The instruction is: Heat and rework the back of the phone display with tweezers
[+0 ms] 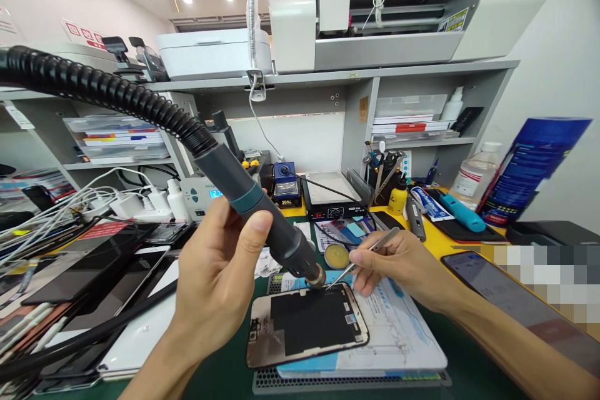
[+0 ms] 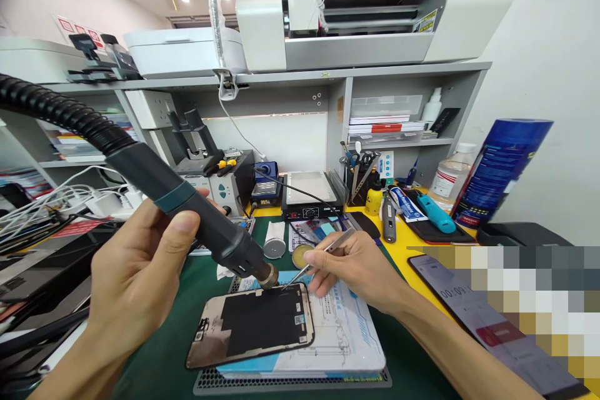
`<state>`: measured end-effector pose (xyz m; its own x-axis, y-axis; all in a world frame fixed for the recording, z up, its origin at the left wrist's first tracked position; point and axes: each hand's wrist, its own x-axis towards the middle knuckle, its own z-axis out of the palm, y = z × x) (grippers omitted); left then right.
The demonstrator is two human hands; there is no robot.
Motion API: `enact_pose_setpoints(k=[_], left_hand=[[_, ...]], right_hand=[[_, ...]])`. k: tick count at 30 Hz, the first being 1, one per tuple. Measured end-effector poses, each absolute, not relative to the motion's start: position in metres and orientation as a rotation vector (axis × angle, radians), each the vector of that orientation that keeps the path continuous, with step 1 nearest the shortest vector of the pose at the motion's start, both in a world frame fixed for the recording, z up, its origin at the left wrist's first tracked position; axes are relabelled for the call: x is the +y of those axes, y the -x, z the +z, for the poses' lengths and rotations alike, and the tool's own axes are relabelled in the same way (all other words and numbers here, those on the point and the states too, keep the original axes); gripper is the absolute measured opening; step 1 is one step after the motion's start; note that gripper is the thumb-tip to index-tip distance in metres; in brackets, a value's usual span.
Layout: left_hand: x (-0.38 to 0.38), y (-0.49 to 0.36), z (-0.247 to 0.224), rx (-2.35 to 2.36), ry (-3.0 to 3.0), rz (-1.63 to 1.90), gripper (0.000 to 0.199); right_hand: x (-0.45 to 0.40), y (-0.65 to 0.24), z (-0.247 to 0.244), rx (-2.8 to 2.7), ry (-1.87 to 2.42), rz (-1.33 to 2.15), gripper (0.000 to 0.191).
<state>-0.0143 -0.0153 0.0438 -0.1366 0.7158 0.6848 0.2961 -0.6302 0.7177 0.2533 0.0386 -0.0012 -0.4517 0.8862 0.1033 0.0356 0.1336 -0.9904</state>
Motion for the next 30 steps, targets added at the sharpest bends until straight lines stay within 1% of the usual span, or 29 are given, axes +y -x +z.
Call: enact_pose_setpoints(k=[13,23,30], left_hand=[[-0.014,0.013,0.046,1.153,-1.811,1.814,0.020],[-0.011,0.011,0.055,1.170,-1.933,1.778,0.017],[-0.018,0.010,0.062,1.194,-1.949,1.741,0.019]], right_hand=[[0.040,-0.253,-0.003,-1.653,0.925,1.380,0.034],[0.039,-0.252,-0.003,-1.667,0.908,1.367,0.040],[0.037,-0.249,0.001,-1.680,0.894,1.358,0.039]])
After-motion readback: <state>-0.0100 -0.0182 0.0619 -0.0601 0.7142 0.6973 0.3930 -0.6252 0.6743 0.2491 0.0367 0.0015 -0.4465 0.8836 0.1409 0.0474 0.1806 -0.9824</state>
